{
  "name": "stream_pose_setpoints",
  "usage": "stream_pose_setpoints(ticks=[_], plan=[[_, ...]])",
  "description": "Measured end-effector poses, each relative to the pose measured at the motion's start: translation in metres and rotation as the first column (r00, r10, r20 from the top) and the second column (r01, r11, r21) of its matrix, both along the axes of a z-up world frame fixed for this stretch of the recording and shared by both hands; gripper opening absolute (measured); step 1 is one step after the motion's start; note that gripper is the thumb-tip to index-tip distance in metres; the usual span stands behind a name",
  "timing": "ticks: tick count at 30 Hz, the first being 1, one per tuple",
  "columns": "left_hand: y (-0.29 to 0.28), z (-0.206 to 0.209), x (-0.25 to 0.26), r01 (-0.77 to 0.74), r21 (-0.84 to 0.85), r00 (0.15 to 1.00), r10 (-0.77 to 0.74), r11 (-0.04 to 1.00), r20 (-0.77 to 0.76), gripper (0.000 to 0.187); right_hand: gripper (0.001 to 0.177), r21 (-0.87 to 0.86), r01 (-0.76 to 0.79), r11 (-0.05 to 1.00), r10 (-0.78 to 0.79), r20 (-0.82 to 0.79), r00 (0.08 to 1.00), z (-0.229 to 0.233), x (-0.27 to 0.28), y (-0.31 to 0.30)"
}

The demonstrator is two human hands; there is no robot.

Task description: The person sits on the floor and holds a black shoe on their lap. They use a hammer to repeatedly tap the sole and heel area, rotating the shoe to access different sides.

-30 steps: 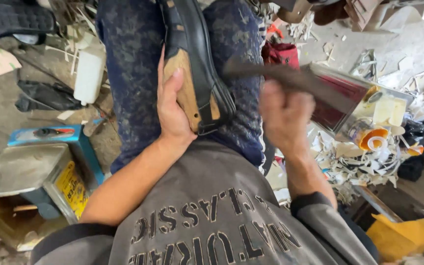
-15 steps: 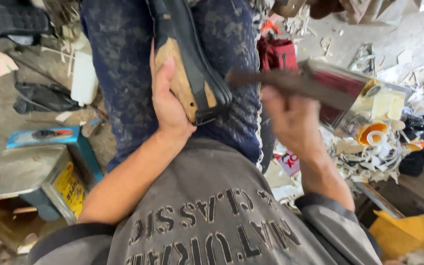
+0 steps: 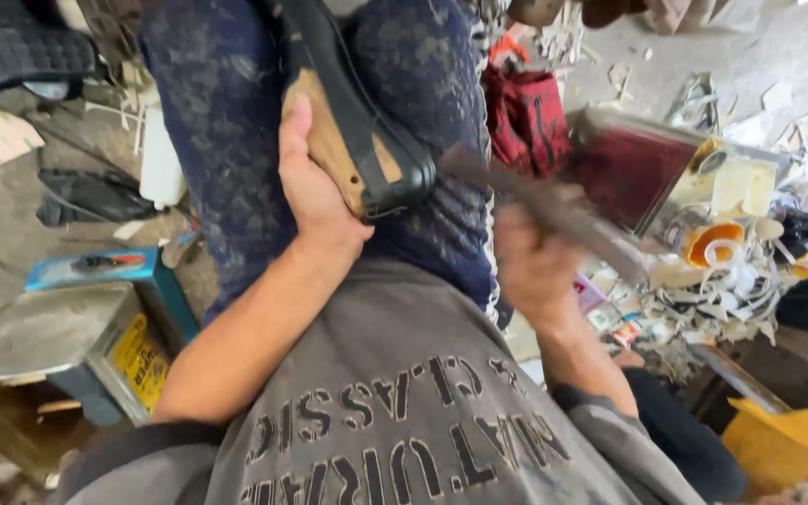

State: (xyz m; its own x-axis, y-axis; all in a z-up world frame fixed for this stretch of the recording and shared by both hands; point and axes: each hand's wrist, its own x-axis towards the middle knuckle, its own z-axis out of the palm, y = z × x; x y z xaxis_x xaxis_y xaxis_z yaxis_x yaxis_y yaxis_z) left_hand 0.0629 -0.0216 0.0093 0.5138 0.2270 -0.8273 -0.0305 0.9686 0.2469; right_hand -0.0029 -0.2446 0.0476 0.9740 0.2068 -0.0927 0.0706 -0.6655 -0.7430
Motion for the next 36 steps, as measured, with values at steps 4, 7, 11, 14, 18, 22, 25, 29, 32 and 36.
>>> stream_pose_setpoints(ticks=[4,7,11,14,18,22,25,29,32,36], plan=[[0.009,-0.016,-0.017,0.019,-0.066,0.996,-0.025,0.998,-0.09,0.046,0.03,-0.123,-0.091,0.988,0.104,0.104,0.989,-0.01,0.01,0.011],[0.017,0.023,-0.045,0.075,-0.265,0.995,-0.088,0.961,-0.037,0.034,0.035,0.105,0.1,0.989,-0.117,0.172,0.978,0.003,0.023,0.005],[0.038,0.062,-0.099,0.639,0.172,0.757,-0.653,0.75,0.036,0.047,0.045,0.125,0.107,0.986,-0.115,0.061,0.992,0.005,0.037,-0.011],[0.051,0.037,-0.084,0.325,0.944,0.642,-0.746,0.055,-0.177,0.051,0.041,0.042,0.079,0.996,-0.078,-0.025,0.997,0.024,0.049,0.01],[0.049,-0.006,-0.063,-0.045,0.943,0.692,-0.691,-0.33,-0.209,0.048,0.042,0.075,-0.019,0.997,0.026,-0.084,0.996,0.055,0.073,0.014],[0.044,-0.013,-0.069,-0.054,0.924,0.717,-0.659,-0.379,-0.228,0.046,0.045,0.218,-0.079,0.973,0.076,0.02,0.997,0.074,0.098,0.04],[0.045,-0.01,-0.067,-0.092,0.893,0.727,-0.643,-0.44,-0.242,0.047,0.028,-0.023,-0.452,0.892,0.45,0.16,0.879,0.073,0.116,0.056],[0.045,-0.013,-0.065,-0.088,0.865,0.728,-0.625,-0.494,-0.283,0.041,0.022,0.02,-0.268,0.963,0.268,-0.16,0.95,0.074,0.12,0.053],[0.044,-0.017,-0.071,-0.089,0.857,0.759,-0.592,-0.507,-0.272,0.045,0.041,0.055,-0.239,0.97,0.243,-0.098,0.965,0.062,0.109,0.052],[0.048,-0.011,-0.063,-0.063,0.862,0.757,-0.587,-0.504,-0.288,0.048,0.039,-0.022,-0.333,0.943,0.331,-0.053,0.942,0.06,0.108,0.053]])
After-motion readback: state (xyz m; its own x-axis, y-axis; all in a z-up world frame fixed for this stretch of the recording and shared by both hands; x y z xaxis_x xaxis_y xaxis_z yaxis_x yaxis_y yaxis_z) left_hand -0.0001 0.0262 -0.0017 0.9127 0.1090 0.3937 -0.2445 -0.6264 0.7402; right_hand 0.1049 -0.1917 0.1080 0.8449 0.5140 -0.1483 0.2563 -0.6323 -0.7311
